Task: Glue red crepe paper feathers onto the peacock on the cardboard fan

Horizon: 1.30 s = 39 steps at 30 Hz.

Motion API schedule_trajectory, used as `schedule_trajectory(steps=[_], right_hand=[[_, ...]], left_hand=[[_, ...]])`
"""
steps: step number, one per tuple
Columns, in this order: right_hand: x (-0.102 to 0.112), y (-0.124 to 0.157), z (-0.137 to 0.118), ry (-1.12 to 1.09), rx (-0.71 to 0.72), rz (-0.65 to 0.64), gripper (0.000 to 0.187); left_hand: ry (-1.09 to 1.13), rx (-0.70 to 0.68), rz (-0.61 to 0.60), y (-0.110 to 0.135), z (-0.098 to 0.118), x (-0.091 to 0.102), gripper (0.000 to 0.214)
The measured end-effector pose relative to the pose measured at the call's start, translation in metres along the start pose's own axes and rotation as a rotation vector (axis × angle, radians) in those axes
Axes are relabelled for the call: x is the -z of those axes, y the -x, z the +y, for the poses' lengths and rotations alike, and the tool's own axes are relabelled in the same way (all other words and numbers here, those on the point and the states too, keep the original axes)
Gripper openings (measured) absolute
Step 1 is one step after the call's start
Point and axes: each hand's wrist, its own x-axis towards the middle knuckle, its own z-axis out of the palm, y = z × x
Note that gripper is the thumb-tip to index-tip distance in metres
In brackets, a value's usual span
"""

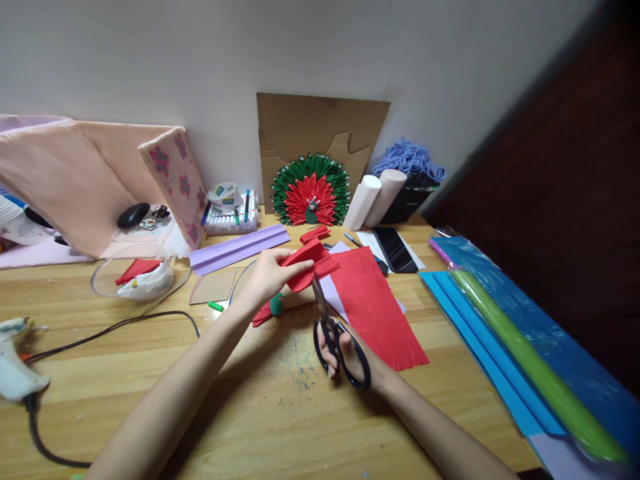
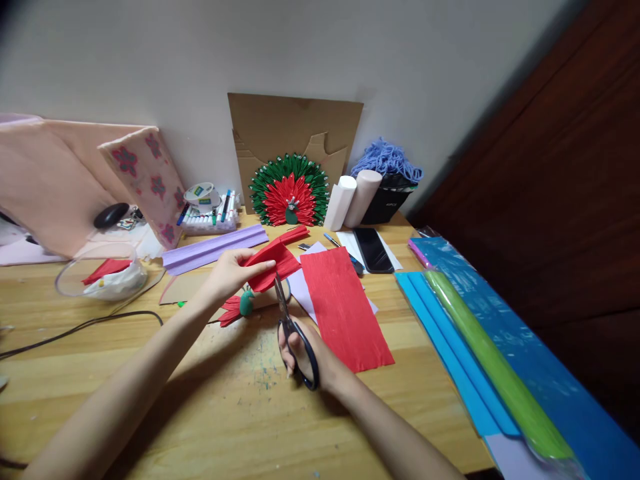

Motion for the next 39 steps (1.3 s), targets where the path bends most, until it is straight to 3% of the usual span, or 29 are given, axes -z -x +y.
schedule_trajectory(steps=[8, 20, 28, 39], right_hand=[[-0.003, -0.004, 0.006, -0.133, -0.059, 0.023, 0.075], [-0.004, -0.005, 0.005, -0.130, 0.002, 0.068, 0.068], [-0.005, -0.006, 0.000, -0.180, -0.020, 0.104, 0.067], [-0.004, -0.007, 0.000, -0.186, -0.026, 0.118, 0.066]], left_hand=[[-0.021, -0.012, -0.020, 0.006, 0.011, -0.007, 0.031], [-0.018, 0.041, 0.012, 0.008, 0.015, -0.008, 0.035], [0.018, 0.032, -0.114, 0.004, 0.004, -0.003, 0.033], [0.058, 0.048, -0.154, 0.002, 0.001, -0.002, 0.034]])
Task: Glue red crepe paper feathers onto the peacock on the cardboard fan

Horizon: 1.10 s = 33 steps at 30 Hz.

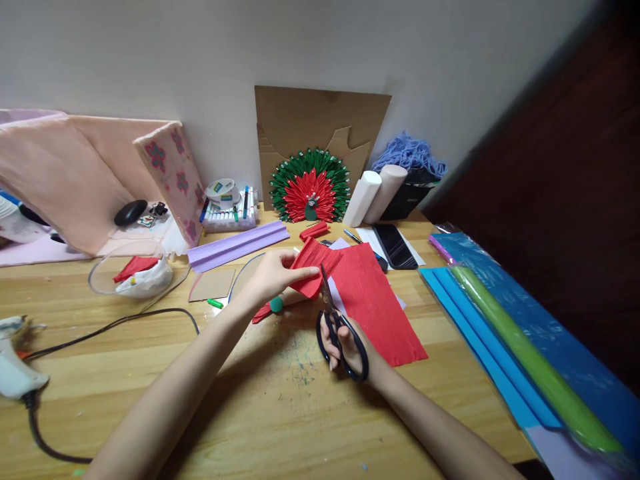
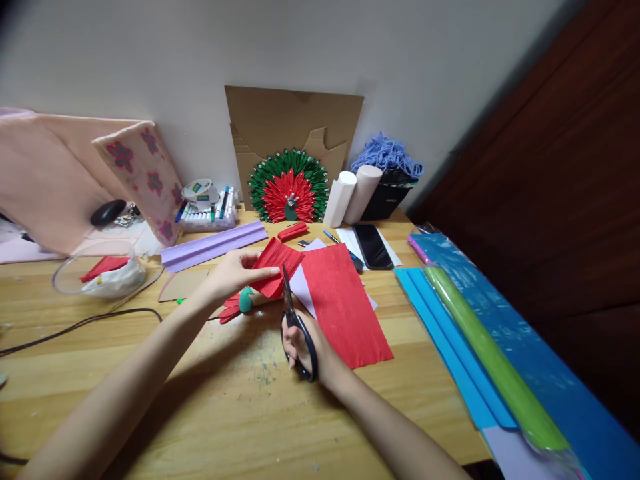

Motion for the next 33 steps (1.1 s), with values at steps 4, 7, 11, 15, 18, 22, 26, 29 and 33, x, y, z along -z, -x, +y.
schedule_trajectory(steps=[4, 7, 11, 15, 18, 22, 26, 29, 33], right_hand=[[0.002, -0.001, 0.003, 0.023, 0.014, -0.028, 0.067], [0.001, 0.000, 0.001, 0.025, -0.007, -0.063, 0.066], [0.000, 0.003, -0.005, 0.038, -0.043, -0.106, 0.065], [-0.001, 0.006, -0.009, 0.063, -0.068, -0.165, 0.065], [-0.003, 0.008, -0.012, 0.026, -0.125, -0.181, 0.065], [-0.006, 0.008, -0.015, 0.002, -0.158, -0.170, 0.064], [-0.006, 0.006, -0.014, 0.047, -0.118, -0.134, 0.064], [-0.003, 0.004, -0.009, 0.037, -0.082, -0.106, 0.065], [0.003, 0.000, -0.001, 0.001, 0.016, -0.035, 0.066]], left_hand=[[0.020, -0.011, 0.017, 0.000, 0.001, -0.001, 0.034], [-0.024, -0.037, 0.081, 0.000, 0.002, -0.001, 0.036], [-0.110, -0.052, 0.149, 0.000, 0.002, 0.002, 0.038], [-0.096, -0.024, 0.127, 0.002, 0.003, 0.006, 0.042], [-0.091, -0.032, 0.105, 0.004, 0.006, 0.008, 0.043], [-0.086, -0.057, 0.093, 0.004, 0.008, 0.011, 0.041], [-0.129, -0.116, 0.183, 0.003, 0.011, 0.009, 0.048], [-0.243, -0.131, 0.431, 0.010, 0.017, 0.004, 0.048], [-0.388, 0.013, 0.434, 0.022, 0.024, -0.006, 0.052]])
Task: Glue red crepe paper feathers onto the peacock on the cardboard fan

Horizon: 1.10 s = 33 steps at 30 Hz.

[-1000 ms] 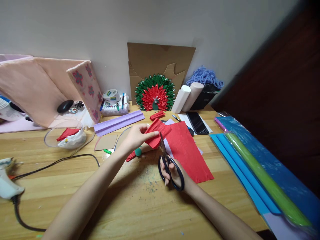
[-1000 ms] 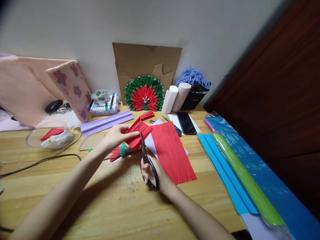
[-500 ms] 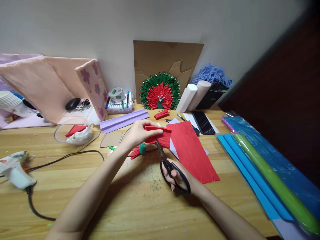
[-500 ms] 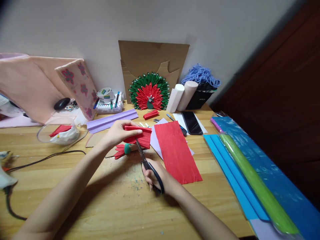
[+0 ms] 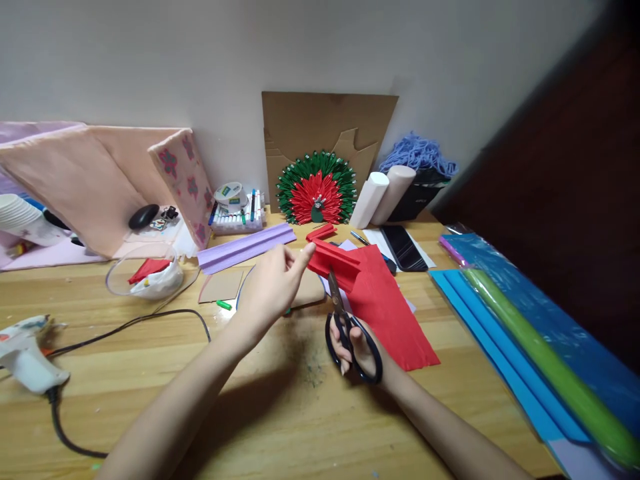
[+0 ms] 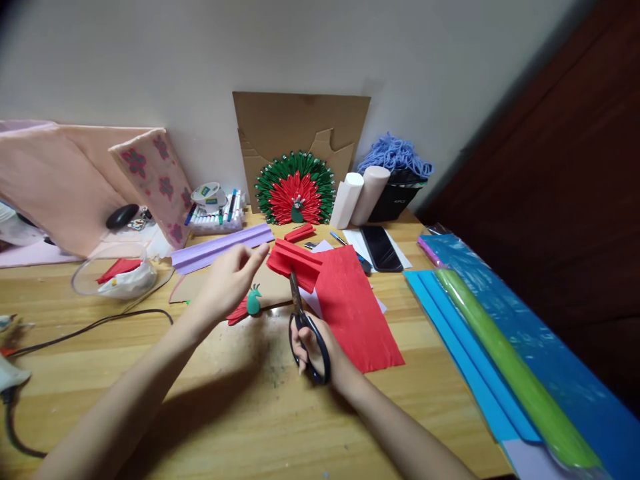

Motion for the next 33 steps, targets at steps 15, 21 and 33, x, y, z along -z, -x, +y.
schedule_trajectory(steps=[15, 21, 33], right_hand=[[0.001, 0.000, 0.002, 0.017, 0.020, -0.003, 0.068], [0.002, 0.001, 0.000, 0.026, 0.002, -0.073, 0.071], [0.002, 0.001, 0.003, -0.006, -0.014, -0.068, 0.074]], left_hand=[[0.429, -0.028, -0.300, -0.002, -0.006, -0.027, 0.024], [0.251, -0.005, -0.425, -0.004, 0.000, -0.016, 0.023], [0.258, -0.059, -0.497, -0.006, -0.003, -0.014, 0.024]])
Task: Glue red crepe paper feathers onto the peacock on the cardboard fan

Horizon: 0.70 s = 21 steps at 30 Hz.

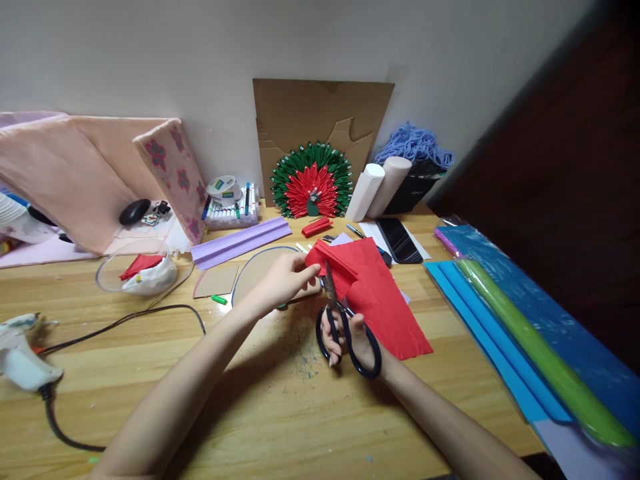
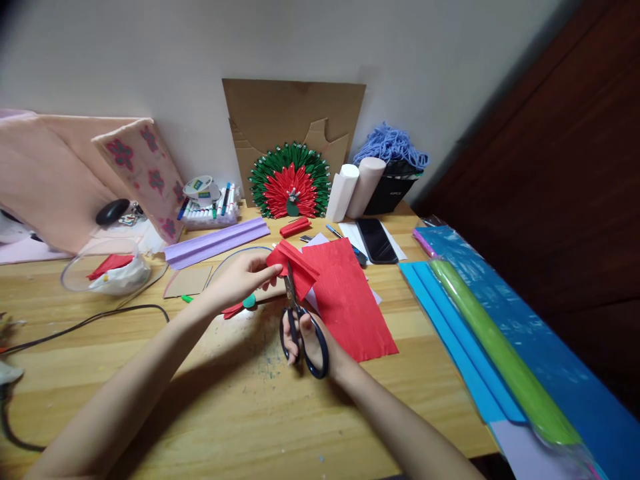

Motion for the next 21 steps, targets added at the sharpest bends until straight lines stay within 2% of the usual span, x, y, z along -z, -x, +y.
schedule_trajectory(steps=[21], right_hand=[[0.001, 0.001, -0.006, 0.083, -0.037, 0.032, 0.069]], left_hand=[[-0.027, -0.067, -0.067, -0.005, -0.013, 0.013, 0.024]])
